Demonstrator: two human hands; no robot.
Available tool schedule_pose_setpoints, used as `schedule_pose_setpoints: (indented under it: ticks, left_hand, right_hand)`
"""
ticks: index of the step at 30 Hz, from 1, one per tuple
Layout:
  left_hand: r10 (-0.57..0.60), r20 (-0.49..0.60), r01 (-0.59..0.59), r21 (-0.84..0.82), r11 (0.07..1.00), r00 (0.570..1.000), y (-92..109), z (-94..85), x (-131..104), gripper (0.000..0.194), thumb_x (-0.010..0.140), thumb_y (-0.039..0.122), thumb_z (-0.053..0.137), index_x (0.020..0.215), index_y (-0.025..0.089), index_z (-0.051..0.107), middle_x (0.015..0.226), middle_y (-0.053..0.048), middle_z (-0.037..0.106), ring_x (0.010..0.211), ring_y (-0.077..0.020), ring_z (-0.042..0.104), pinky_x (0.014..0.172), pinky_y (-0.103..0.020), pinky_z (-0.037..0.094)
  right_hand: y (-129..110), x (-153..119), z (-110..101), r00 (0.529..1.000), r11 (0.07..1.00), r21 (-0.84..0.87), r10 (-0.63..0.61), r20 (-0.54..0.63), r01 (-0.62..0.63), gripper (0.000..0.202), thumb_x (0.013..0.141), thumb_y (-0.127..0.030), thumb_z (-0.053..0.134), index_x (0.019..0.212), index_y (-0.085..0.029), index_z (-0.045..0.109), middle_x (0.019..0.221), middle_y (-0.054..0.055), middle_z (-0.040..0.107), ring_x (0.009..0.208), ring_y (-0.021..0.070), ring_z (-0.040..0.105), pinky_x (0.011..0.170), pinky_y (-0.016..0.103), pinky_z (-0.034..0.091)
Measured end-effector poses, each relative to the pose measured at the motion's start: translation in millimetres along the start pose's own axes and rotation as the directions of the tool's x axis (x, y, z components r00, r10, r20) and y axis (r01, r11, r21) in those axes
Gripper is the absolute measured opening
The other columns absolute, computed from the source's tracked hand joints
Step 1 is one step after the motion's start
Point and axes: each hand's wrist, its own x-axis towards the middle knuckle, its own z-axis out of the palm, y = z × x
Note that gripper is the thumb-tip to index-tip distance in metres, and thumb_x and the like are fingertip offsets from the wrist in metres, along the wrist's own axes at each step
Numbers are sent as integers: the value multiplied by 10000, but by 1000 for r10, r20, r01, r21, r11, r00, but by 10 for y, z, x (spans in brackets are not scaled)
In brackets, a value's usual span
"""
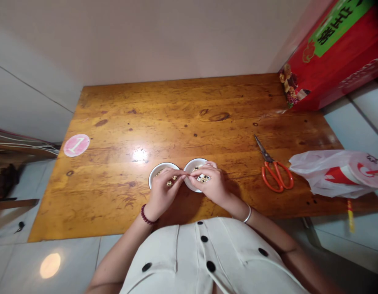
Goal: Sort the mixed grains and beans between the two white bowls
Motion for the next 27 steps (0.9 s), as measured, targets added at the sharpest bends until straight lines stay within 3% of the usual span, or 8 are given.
schedule_pose_setpoints:
  ticks: [11,27]
  left_hand:
    - [-10,26,10,-14,1000,1000,-10,4,-4,142,944,260,622,996,230,752,920,-45,732,841,-155,622,676,-242,509]
    - [-123,9,123,-65,990,992,-11,33,-20,159,928,321,644,979,231,764,936,-52,745,877,-166,665,635,-223,510]
  right_hand:
    - [-11,0,-1,1000,1000,0,-14,-1,14,82,786,-201,757,733,-261,739,740,-17,769,692,172,704,903,400,472]
    - [-13,-6,-10,1000,1000,1,-17,8,17,74,794,-217,751,732,-254,735,728,-25,770,679,160,703,927,385,465]
